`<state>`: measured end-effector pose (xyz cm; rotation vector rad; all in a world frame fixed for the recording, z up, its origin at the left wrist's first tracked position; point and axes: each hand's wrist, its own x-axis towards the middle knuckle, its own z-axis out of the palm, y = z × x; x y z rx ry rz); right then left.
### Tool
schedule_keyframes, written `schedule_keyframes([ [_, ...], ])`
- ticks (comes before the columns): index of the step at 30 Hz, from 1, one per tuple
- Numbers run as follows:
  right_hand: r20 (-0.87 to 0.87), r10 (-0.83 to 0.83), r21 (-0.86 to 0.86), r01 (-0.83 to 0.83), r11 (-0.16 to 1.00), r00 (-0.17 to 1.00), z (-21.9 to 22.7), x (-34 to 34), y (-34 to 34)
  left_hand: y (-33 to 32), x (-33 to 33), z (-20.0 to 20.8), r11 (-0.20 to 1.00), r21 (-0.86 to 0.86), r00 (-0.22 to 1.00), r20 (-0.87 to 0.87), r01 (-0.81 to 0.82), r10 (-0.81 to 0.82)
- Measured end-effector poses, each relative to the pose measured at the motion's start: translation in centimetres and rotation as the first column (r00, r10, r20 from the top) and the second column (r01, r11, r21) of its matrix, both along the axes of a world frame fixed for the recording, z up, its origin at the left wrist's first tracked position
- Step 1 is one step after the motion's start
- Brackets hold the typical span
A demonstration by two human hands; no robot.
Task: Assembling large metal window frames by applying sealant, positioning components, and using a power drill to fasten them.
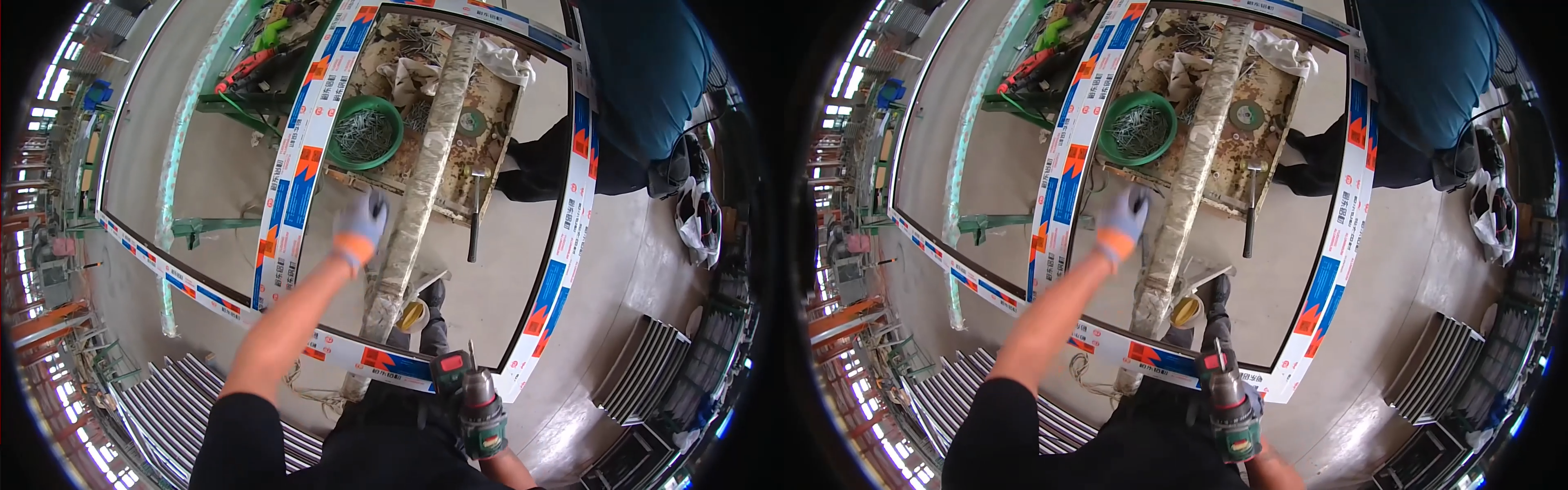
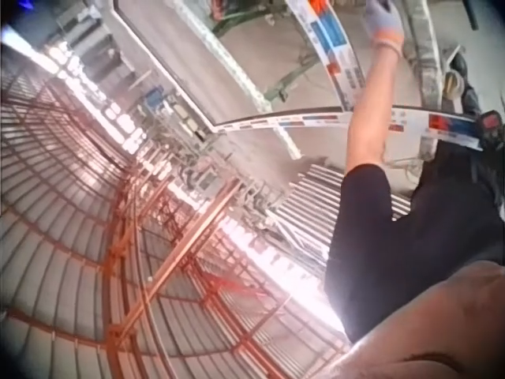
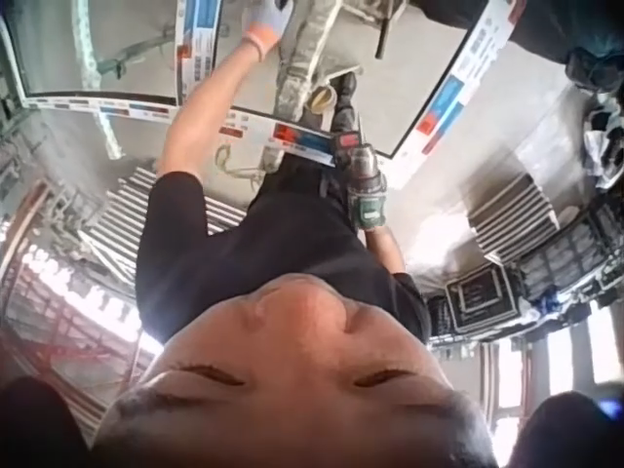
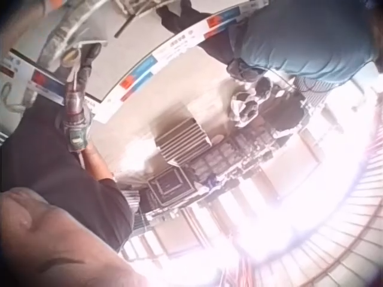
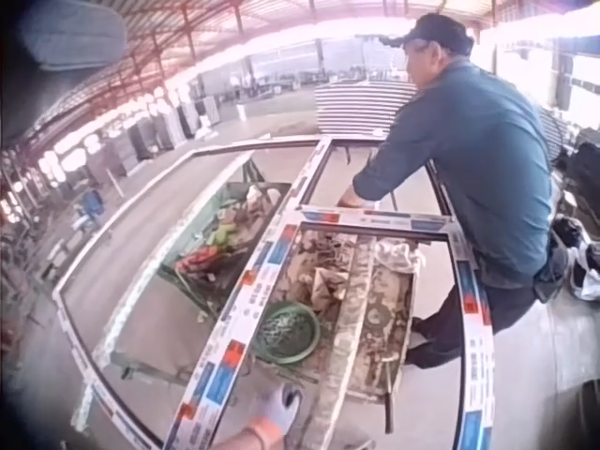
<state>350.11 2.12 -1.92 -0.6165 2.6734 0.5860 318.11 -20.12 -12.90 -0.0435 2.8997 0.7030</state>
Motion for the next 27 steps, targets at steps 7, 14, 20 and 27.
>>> schedule_keyframes([
  [7, 0.987, 0.091, 0.154, 0.617, -0.772, -0.132, 0.9, -3.1, -0.3, -3.4, -20.3, -16.4, 0.935, -0.332, 0.990, -0.022, 0.124, -0.139],
  [14, 0.918, -0.228, 0.090, 0.731, -0.676, -0.324, 6.2, -8.1, -1.0, 0.2, -22.4, -21.4, 0.777, -0.379, 0.864, 0.175, 0.502, -0.472],
  [20, 0.950, -0.176, 0.085, 0.759, -0.646, -0.256, 4.0, -8.7, -0.8, -3.8, -23.2, -21.5, 0.623, -0.514, 0.796, 0.242, 0.590, -0.555],
  [27, 0.959, -0.202, 0.020, 0.756, -0.654, -0.201, 2.2, -7.0, -0.3, -1.0, -22.2, -20.8, 0.999, -0.050, 1.000, 0.012, -0.009, 0.009],
])
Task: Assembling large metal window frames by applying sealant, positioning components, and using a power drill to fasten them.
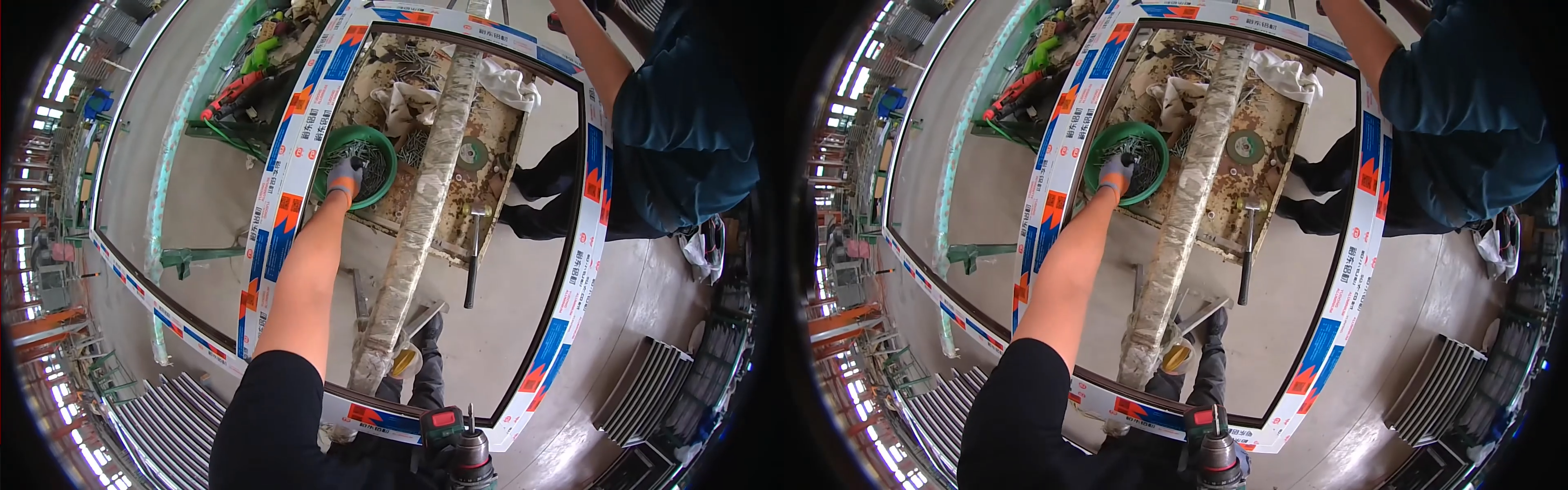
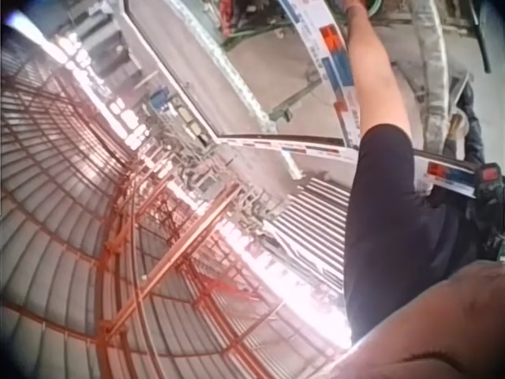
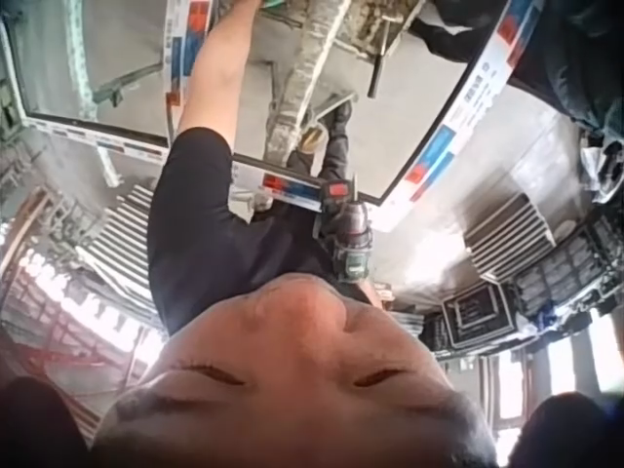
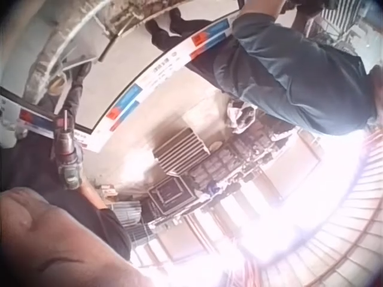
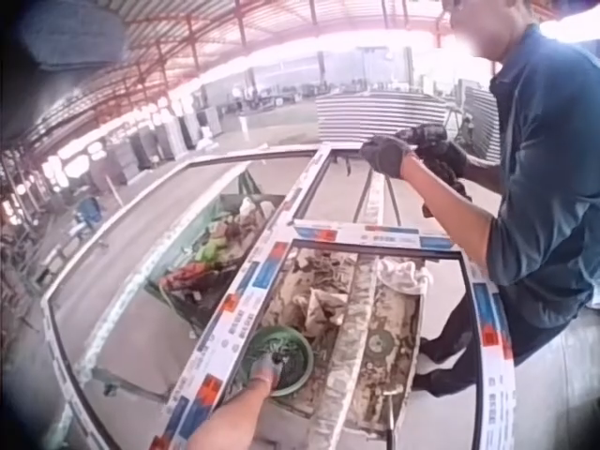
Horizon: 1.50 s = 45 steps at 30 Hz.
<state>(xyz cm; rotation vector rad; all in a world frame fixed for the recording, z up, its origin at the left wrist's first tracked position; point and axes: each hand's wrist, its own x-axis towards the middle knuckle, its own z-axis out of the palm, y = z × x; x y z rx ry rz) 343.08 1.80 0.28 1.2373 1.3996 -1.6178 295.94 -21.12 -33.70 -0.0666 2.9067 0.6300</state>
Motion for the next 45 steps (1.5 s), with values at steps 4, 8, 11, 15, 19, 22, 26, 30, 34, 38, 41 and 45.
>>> schedule_keyframes([
  [4, -0.100, 0.049, -0.086, -0.058, 0.995, 0.994, -1.0, 1.1, -0.9, -7.7, -3.1, -1.6, 0.720, 0.656, 0.947, -0.022, -0.227, 0.319],
  [8, -0.094, 0.021, -0.005, -0.022, 1.000, 0.995, -2.4, 3.2, 0.5, 0.9, 0.1, 0.8, 0.168, 0.943, 0.944, 0.250, -0.288, 0.213],
  [11, -0.155, 0.059, -0.066, -0.070, 0.995, 0.986, -2.9, 4.2, -0.1, -2.5, 0.4, 5.5, 0.004, 0.973, 0.949, 0.222, -0.229, 0.223],
  [15, -0.155, 0.002, -0.055, -0.010, 0.998, 0.988, 1.8, -4.0, -0.6, 4.8, 4.2, 11.1, -0.039, 0.960, 0.951, 0.281, -0.278, 0.128],
  [19, -0.233, 0.048, -0.078, -0.068, 0.995, 0.971, 0.7, -5.1, 0.0, 1.3, 5.0, 13.9, 0.001, 0.978, 0.957, 0.202, -0.207, 0.208],
  [22, -0.278, 0.062, -0.097, -0.092, 0.991, 0.958, -4.1, 6.7, -0.1, -0.4, 5.3, 14.6, -0.005, 0.980, 0.956, 0.193, -0.197, 0.222],
  [26, -0.234, -0.115, -0.222, 0.063, 0.973, 0.965, 2.0, 2.6, 0.4, 2.1, 6.2, 15.8, 0.011, 0.983, 0.962, 0.177, -0.183, 0.209],
  [30, -0.743, 0.366, 0.381, -0.096, 0.920, 0.561, -1.9, 5.6, 0.6, 2.0, 6.7, 15.6, 0.043, 0.985, 0.973, 0.157, -0.166, 0.170],
  [34, -0.686, 0.350, 0.274, -0.219, 0.936, 0.638, -3.9, 7.8, 1.1, 2.1, 6.6, 13.1, 0.025, 0.956, 0.945, 0.285, -0.292, 0.160],
  [38, -0.604, 0.404, 0.291, -0.281, 0.914, 0.687, -4.8, 9.4, 1.2, 1.4, 5.9, 8.1, -0.049, 0.923, 0.903, 0.385, -0.383, 0.189],
  [41, -0.670, 0.321, 0.171, -0.282, 0.944, 0.669, -5.2, 9.4, 0.6, -4.3, 3.9, 4.9, -0.009, 0.954, 0.931, 0.293, -0.298, 0.217],
  [45, -0.578, 0.389, 0.234, -0.311, 0.921, 0.717, -5.1, 9.2, 1.3, -0.4, 4.0, 5.9, 0.183, 0.969, 0.944, 0.105, -0.168, 0.312],
])
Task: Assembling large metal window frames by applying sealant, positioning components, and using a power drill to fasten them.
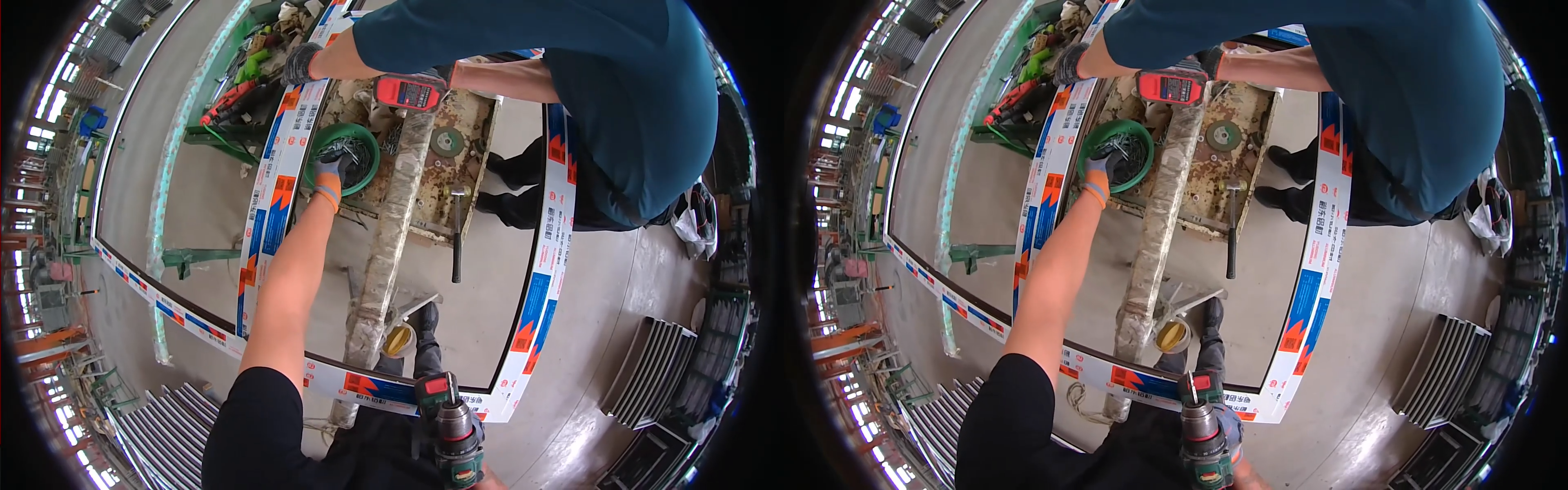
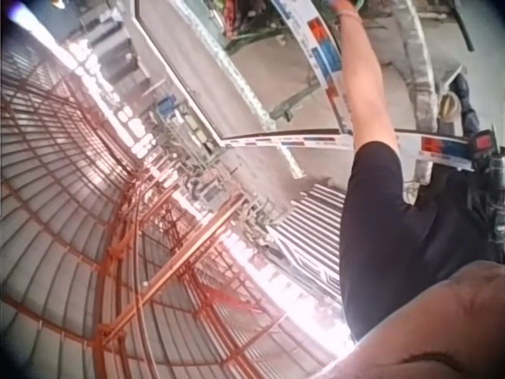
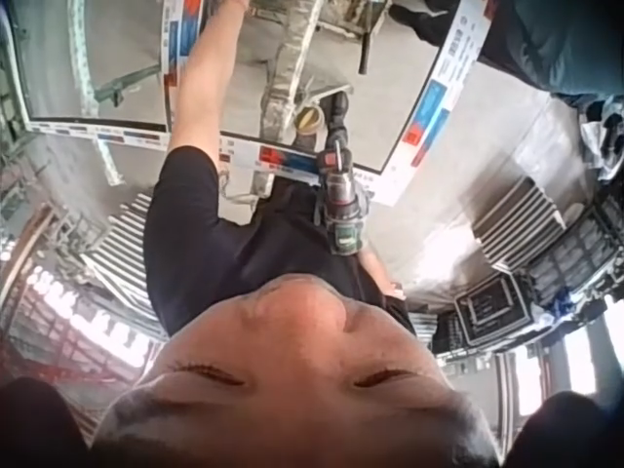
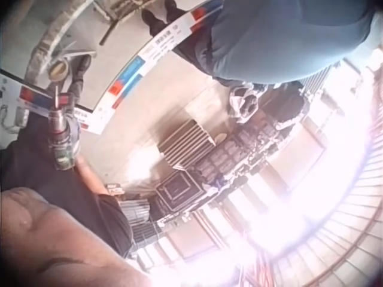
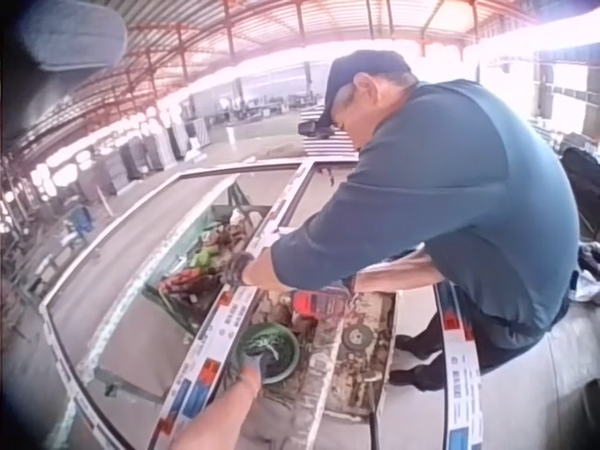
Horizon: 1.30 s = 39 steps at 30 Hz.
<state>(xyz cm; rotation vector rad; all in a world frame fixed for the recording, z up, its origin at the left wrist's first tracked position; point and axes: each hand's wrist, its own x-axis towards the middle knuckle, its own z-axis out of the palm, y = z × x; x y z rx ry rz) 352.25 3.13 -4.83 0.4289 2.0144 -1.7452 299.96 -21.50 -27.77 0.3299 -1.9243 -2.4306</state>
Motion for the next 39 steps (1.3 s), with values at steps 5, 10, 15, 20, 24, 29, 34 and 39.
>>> schedule_keyframes([
  [5, -0.138, -0.104, 0.106, 0.120, 0.987, 0.985, 1.5, -1.6, -0.7, 0.3, -0.2, 0.8, 0.978, -0.155, 0.987, 0.057, -0.141, 0.151],
  [10, -0.146, -0.130, 0.000, 0.131, 0.991, 0.981, -0.1, -0.4, -0.8, -1.2, 4.1, 2.8, 0.995, -0.033, 0.988, 0.115, -0.096, 0.099],
  [15, 0.178, -0.099, -0.193, 0.133, 0.972, 0.979, 3.0, -2.1, -0.5, 1.0, 14.8, 20.5, 0.978, 0.138, 0.972, 0.153, 0.158, -0.179],
  [20, -0.316, 0.338, 0.235, -0.272, 0.933, 0.886, 5.7, -5.1, 0.9, 0.6, 25.6, 29.9, 0.969, 0.167, 0.965, 0.162, 0.182, -0.209],
  [24, -0.145, 0.287, 0.224, -0.251, 0.942, 0.947, 6.1, -7.6, 1.0, -1.3, 31.3, 31.0, 0.964, -0.008, 0.963, 0.045, 0.266, -0.266],
  [29, -0.538, 0.595, 0.360, -0.475, 0.803, 0.598, 9.2, -8.9, 3.6, -2.6, 37.5, 33.5, 0.908, -0.346, 0.971, 0.052, 0.235, -0.231],
  [34, -0.616, 0.676, 0.486, -0.481, 0.730, 0.404, 9.8, -8.1, 3.3, -4.3, 42.2, 33.7, 0.877, -0.423, 0.973, 0.056, 0.228, -0.226],
  [39, -0.657, 0.680, 0.484, -0.509, 0.711, 0.326, 11.0, -6.4, 0.9, -5.9, 46.0, 33.6, 0.881, -0.432, 0.973, -0.035, 0.193, -0.230],
])
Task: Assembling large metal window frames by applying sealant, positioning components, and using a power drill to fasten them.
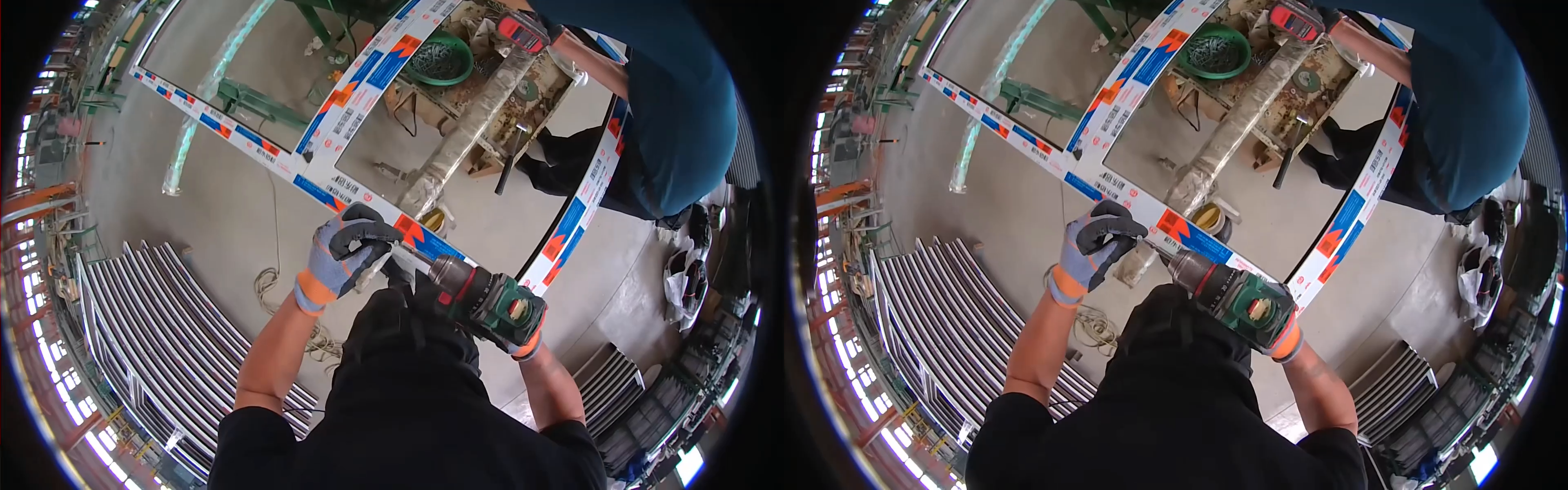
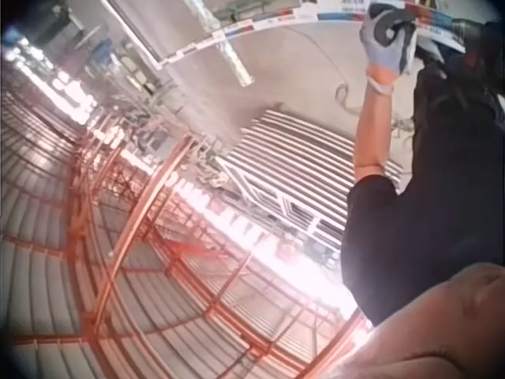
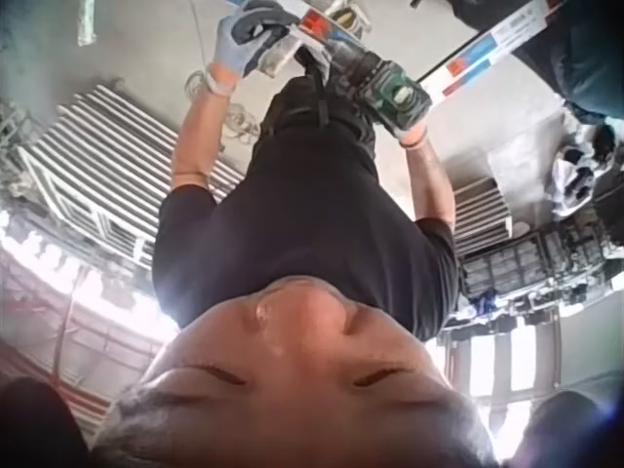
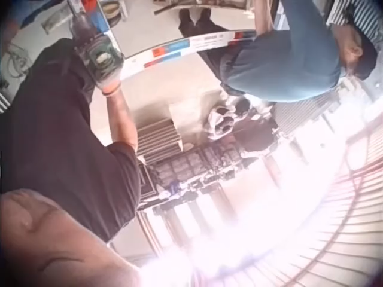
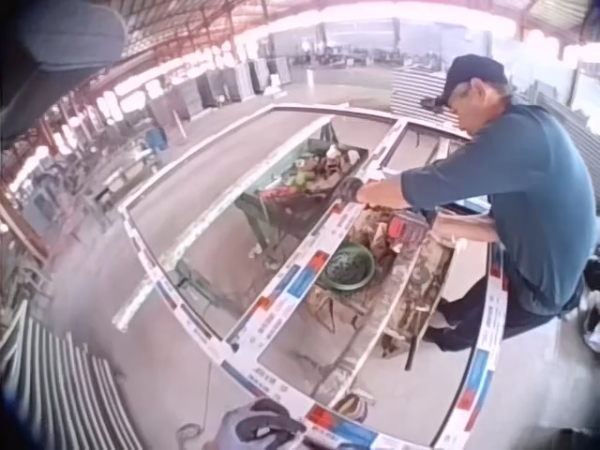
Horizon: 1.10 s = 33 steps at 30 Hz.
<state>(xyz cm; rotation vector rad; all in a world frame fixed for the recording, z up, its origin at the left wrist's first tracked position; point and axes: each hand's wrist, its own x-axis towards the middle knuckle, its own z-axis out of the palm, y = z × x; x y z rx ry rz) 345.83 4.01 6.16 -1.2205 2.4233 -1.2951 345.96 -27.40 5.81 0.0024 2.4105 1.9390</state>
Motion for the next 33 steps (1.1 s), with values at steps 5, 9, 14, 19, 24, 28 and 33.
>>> schedule_keyframes([
  [5, -0.077, 0.017, 0.013, -0.016, 1.000, 0.997, 0.0, 2.1, -1.6, -1.5, 2.5, 0.4, 0.999, -0.025, 0.996, -0.080, 0.023, -0.025],
  [9, 0.015, 0.005, 0.082, -0.006, 0.997, 1.000, 1.0, 4.2, -2.5, -2.8, 4.0, 0.5, 0.996, -0.083, 0.995, -0.084, 0.042, -0.049],
  [14, 0.189, -0.040, 0.051, 0.031, 0.998, 0.981, 0.4, 6.7, -3.0, -3.7, 5.5, 0.3, 0.998, -0.030, 0.996, -0.066, 0.051, -0.053],
  [19, -0.049, 0.040, 0.084, -0.036, 0.996, 0.998, 0.6, 7.2, -3.1, -5.2, 6.5, 0.1, 0.985, -0.106, 0.984, -0.097, 0.137, -0.147],
  [24, 0.046, 0.092, 0.139, -0.098, 0.985, 0.995, 0.4, 6.9, -2.5, -5.9, 6.6, -0.8, 0.962, -0.089, 0.961, -0.079, 0.259, -0.266],
  [28, 0.162, 0.070, 0.131, -0.092, 0.987, 0.984, 0.3, 5.8, -2.3, -5.5, 5.9, -1.5, 0.921, -0.209, 0.929, -0.103, 0.329, -0.355],
  [33, 0.099, 0.207, 0.171, -0.222, 0.960, 0.973, 1.2, 0.4, -2.1, -4.1, 4.4, -2.9, 0.907, -0.224, 0.927, -0.042, 0.355, -0.373],
])
